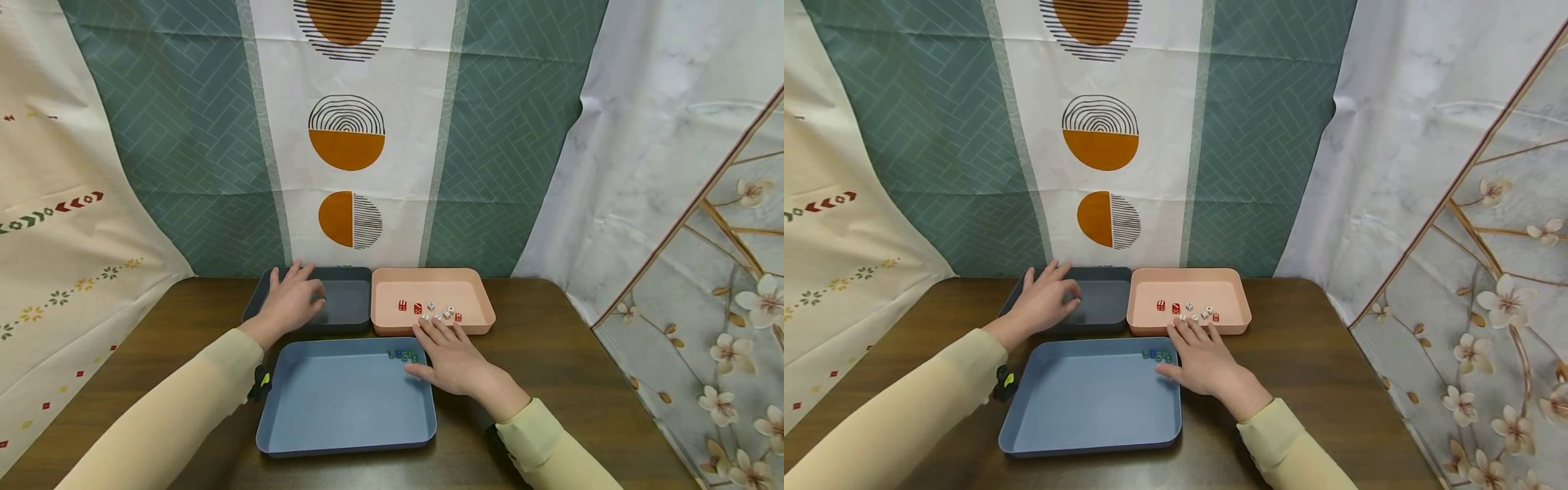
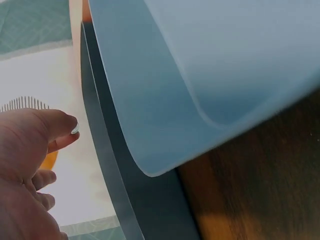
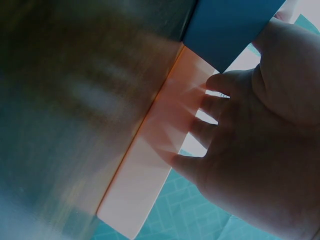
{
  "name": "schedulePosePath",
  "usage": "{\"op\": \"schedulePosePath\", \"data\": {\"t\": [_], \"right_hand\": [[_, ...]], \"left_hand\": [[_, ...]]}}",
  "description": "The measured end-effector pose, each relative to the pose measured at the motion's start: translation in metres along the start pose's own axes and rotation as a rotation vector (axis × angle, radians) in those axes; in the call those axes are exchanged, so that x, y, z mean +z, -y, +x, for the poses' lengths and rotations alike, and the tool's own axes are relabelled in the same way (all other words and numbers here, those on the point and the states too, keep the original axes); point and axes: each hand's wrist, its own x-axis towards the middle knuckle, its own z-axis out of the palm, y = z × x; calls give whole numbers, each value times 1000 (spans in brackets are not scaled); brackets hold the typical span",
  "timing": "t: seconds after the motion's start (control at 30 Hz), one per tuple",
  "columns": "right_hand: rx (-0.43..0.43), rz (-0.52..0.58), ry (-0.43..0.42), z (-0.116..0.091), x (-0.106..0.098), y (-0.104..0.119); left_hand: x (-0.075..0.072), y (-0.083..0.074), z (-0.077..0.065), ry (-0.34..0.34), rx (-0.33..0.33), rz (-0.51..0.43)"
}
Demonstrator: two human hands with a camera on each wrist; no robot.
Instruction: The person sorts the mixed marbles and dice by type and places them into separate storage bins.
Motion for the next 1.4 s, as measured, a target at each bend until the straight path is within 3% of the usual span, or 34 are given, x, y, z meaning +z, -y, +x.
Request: {"op": "schedulePosePath", "data": {"t": [0.37,0.57,1.4], "right_hand": [[11,2,35,-6,-15,12],[-21,21,4,-7,-14,11],[12,5,29,-7,-17,12]], "left_hand": [[10,12,7,33,-61,-14],[13,16,9,42,-79,-11],[11,16,13,50,-92,-1]]}}
